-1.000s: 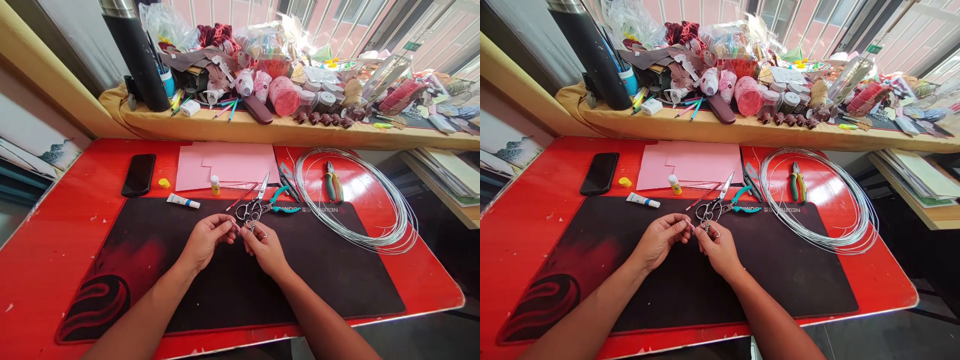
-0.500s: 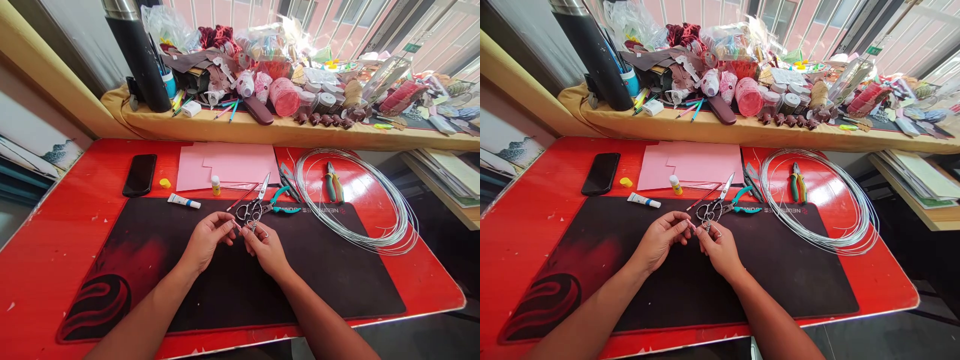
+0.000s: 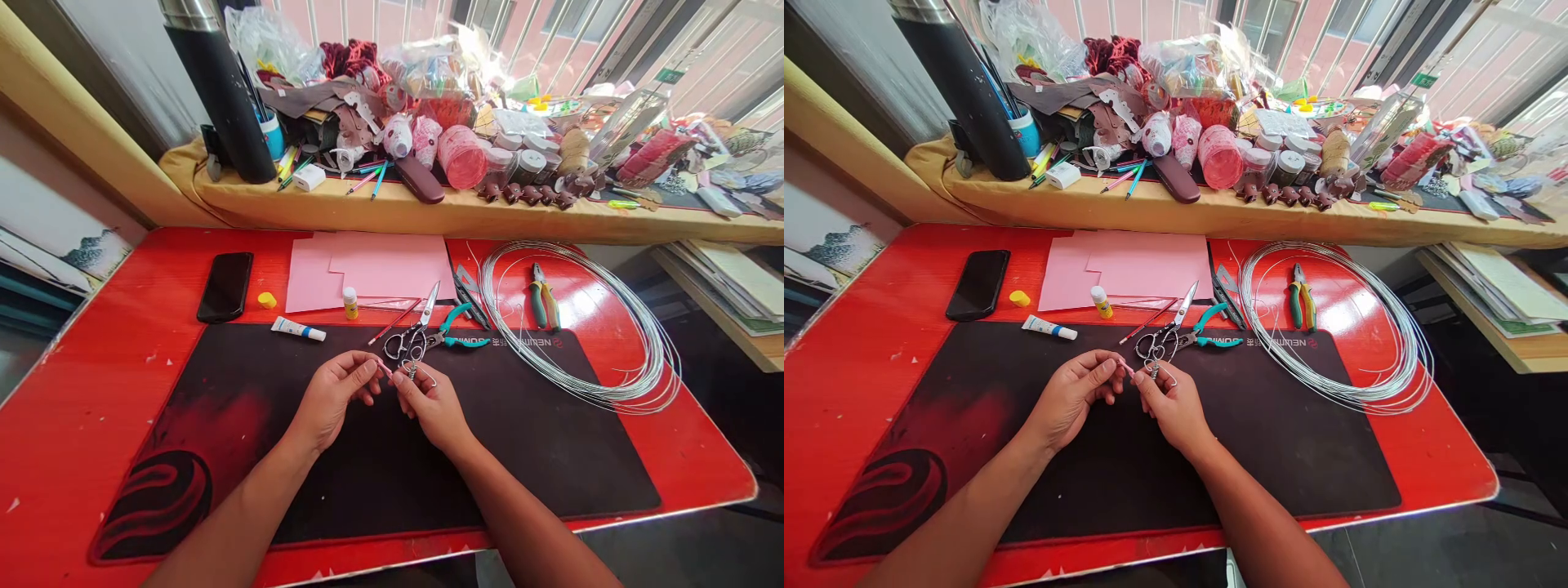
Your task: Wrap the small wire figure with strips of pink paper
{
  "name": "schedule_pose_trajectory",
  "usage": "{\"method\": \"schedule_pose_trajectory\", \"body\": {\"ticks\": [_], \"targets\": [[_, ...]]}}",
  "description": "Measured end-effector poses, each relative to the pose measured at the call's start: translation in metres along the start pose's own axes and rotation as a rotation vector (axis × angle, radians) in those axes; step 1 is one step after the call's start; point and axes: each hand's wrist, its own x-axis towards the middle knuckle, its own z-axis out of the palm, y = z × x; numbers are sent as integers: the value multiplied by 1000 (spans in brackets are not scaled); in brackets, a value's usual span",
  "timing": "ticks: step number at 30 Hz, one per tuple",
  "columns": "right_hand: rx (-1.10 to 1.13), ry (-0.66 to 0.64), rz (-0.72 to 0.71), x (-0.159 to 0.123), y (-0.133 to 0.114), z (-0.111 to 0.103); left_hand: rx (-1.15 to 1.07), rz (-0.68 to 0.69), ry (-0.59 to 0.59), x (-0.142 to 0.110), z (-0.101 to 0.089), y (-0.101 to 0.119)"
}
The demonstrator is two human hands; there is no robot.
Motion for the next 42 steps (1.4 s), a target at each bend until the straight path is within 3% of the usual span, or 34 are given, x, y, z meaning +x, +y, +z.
{"method": "schedule_pose_trajectory", "body": {"ticks": [15,19,32,42], "targets": [[-76,-13,-25,-1,2,2,74,65,138,1,8,-7],[-69,0,-21,-1,3,1,24,30,126,1,8,-9],[-43,-10,-11,-1,2,1,-11,110,71,-2,4,-6],[-68,-9,-7,-2,2,1,200,166,53,4,0,-8]]}}
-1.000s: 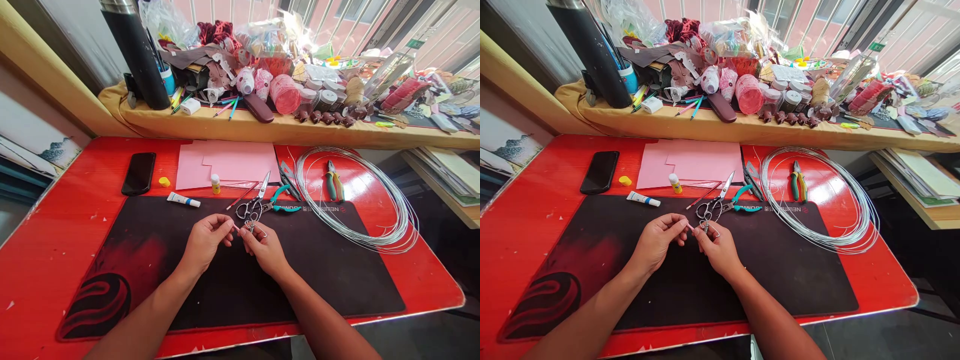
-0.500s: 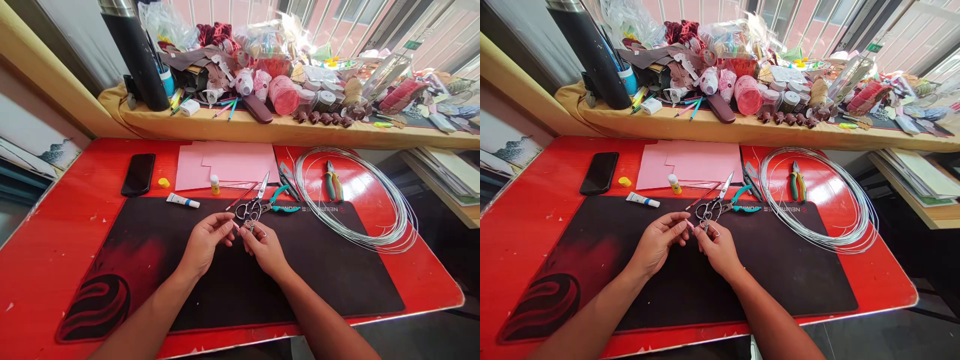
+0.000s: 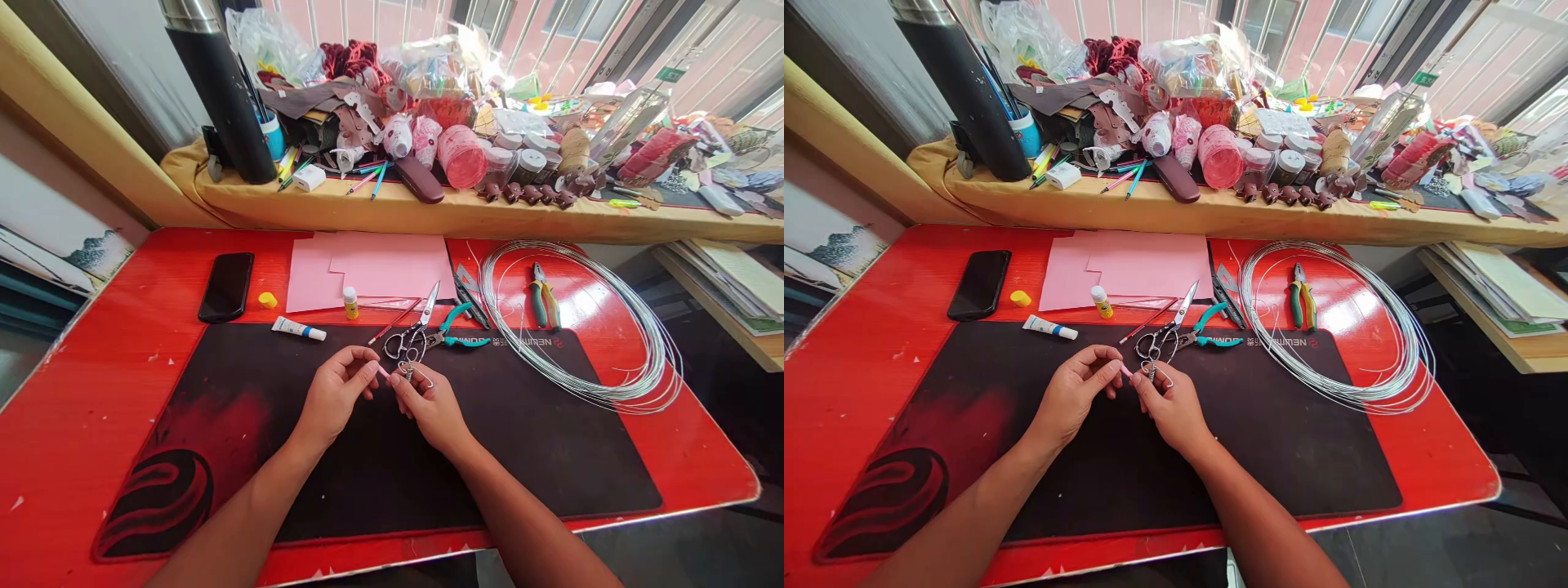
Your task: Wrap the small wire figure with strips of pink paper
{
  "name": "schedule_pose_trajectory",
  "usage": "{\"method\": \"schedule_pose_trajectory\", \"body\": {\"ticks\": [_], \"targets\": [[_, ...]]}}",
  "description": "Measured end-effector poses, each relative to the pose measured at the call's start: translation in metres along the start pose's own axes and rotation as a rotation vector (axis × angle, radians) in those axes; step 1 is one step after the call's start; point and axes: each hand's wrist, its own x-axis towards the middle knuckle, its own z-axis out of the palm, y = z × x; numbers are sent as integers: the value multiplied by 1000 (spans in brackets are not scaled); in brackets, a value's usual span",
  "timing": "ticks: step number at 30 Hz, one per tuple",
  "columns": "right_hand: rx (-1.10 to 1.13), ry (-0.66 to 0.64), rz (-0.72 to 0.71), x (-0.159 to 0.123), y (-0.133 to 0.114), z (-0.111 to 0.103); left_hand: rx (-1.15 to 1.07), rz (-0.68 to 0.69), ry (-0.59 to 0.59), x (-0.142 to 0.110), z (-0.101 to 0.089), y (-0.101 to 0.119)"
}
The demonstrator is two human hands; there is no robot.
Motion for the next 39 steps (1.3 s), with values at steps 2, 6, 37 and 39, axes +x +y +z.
{"method": "schedule_pose_trajectory", "body": {"ticks": [2,6,37,39], "targets": [[-5,4,-3,0,-1,0,19,2,-6,0,0,0],[-15,6,3,1,-2,1,-2,-15,12,1,2,-1],[14,-27,-19,2,-1,0,-32,-99,-111,0,8,2],[20,-34,-14,1,-1,0,-50,-111,-125,0,8,3]]}}
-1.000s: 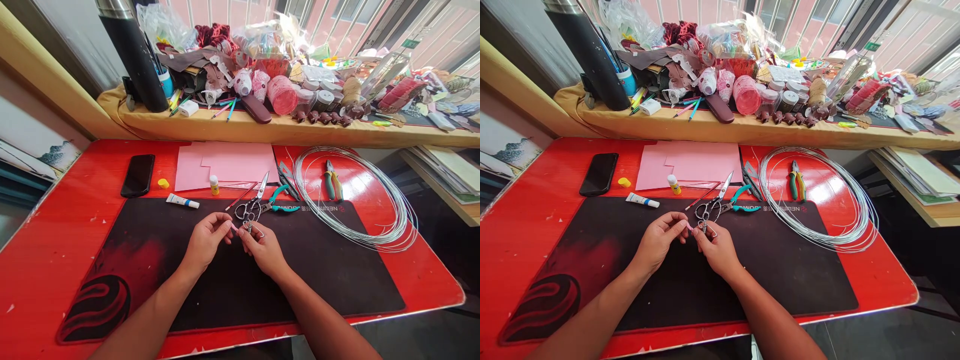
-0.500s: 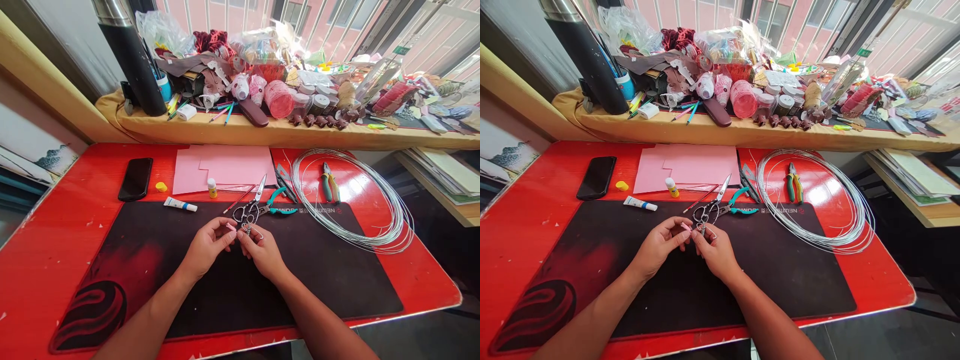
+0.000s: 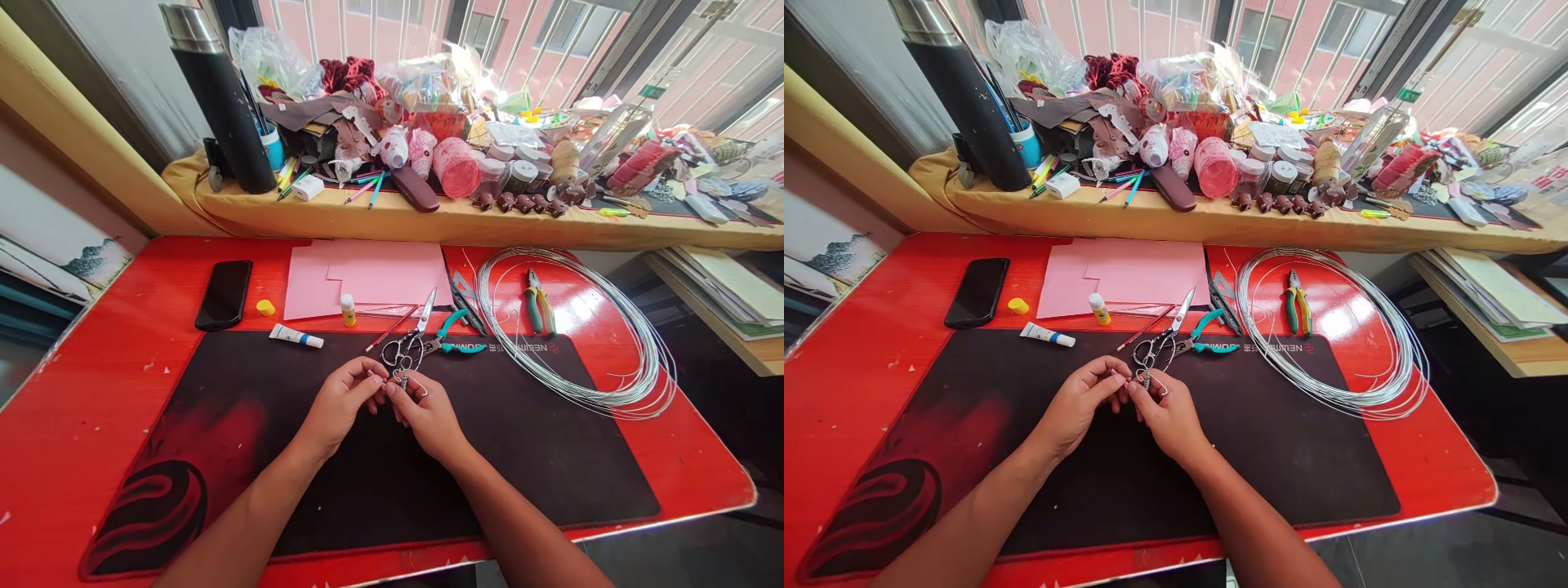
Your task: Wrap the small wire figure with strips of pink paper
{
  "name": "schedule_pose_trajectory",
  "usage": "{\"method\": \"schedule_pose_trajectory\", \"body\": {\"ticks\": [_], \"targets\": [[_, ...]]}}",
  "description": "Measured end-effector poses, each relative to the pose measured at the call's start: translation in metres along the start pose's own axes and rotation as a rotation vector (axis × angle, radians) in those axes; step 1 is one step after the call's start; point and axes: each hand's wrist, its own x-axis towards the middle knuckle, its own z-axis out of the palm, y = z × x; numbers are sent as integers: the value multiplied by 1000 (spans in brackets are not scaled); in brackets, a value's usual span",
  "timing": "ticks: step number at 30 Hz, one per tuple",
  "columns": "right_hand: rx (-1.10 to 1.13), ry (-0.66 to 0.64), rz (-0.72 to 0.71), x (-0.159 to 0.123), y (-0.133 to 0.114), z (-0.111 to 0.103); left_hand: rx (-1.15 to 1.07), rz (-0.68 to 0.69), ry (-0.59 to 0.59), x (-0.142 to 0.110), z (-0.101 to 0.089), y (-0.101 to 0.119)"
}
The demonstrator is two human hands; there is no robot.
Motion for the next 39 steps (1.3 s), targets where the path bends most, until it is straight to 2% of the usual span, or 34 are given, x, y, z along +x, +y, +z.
{"method": "schedule_pose_trajectory", "body": {"ticks": [10,17,26,39], "targets": [[31,3,24,0,0,0,-83,-72,-71,-3,-10,3],[59,9,15,1,0,0,-56,-43,25,-1,-6,-2],[47,17,15,0,-1,1,-22,-25,95,-2,-3,-4],[64,19,14,1,1,1,-11,-47,112,-3,-2,1]]}}
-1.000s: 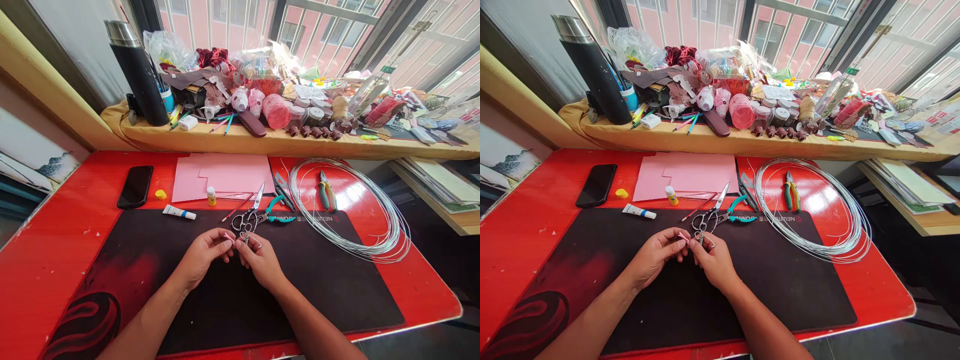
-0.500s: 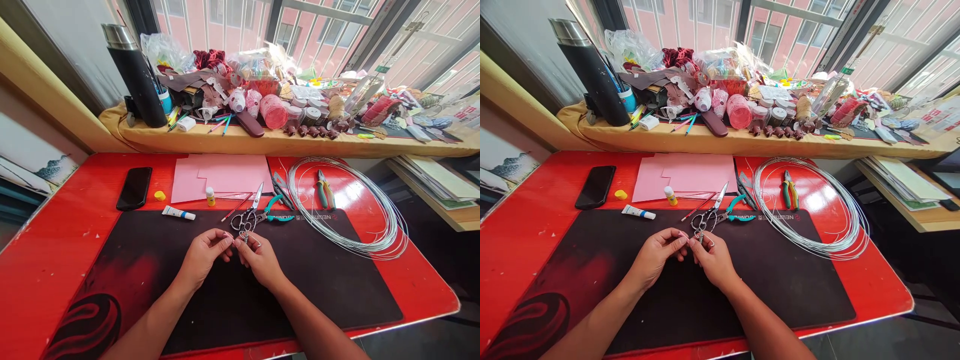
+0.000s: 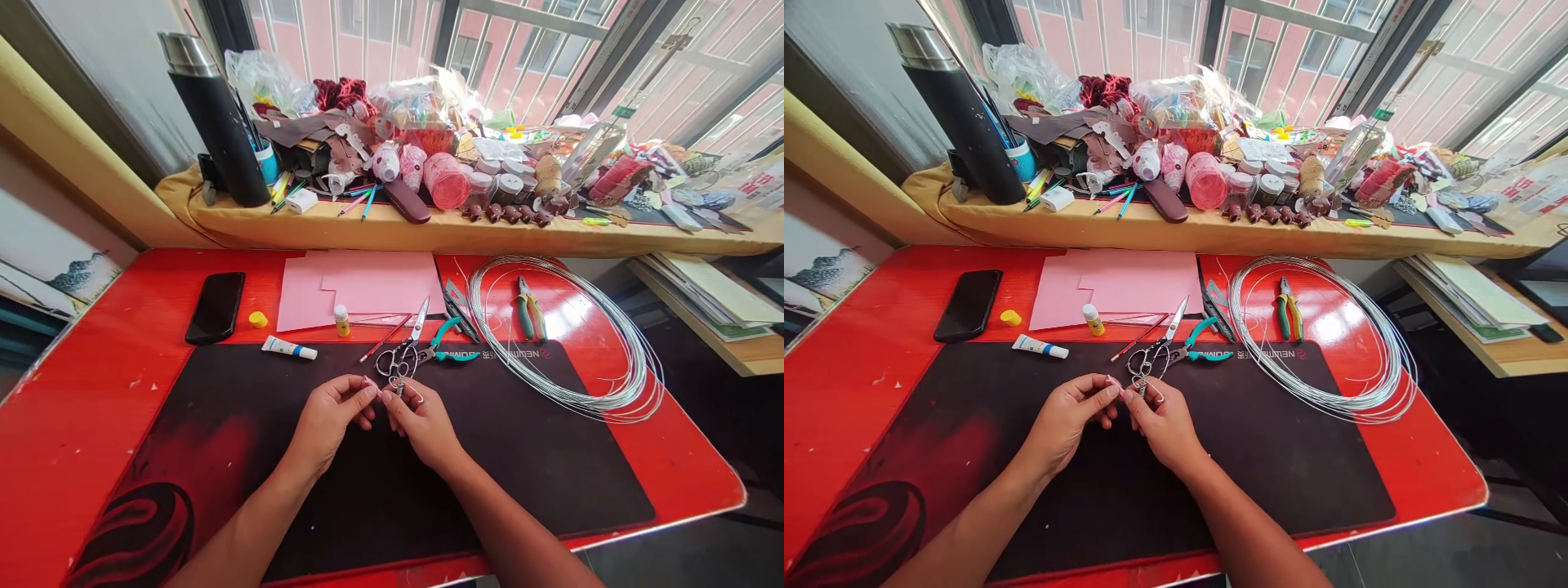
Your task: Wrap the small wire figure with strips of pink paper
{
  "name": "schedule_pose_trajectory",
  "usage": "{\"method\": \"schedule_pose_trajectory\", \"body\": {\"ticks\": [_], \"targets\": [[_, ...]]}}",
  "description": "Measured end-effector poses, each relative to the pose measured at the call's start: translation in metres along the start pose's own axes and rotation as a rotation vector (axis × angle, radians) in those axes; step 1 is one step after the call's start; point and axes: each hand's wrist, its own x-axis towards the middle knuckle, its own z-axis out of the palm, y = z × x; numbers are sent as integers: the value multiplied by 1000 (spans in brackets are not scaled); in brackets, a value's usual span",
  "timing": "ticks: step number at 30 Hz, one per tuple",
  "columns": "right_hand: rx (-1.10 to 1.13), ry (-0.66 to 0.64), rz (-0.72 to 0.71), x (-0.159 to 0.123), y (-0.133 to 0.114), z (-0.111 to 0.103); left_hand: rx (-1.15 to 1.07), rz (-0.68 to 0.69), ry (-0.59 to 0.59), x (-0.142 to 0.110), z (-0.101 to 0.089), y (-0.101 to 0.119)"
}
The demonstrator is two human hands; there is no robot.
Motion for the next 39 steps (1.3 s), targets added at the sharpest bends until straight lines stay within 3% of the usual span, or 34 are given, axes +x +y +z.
{"method": "schedule_pose_trajectory", "body": {"ticks": [23,30,39], "targets": [[-169,63,-35,0,-1,3,152,-53,39,0,0,-2],[-183,72,-50,0,1,3,54,-96,-11,-4,-2,6],[-112,52,-28,0,-3,2,80,-44,-54,-3,-6,6]]}}
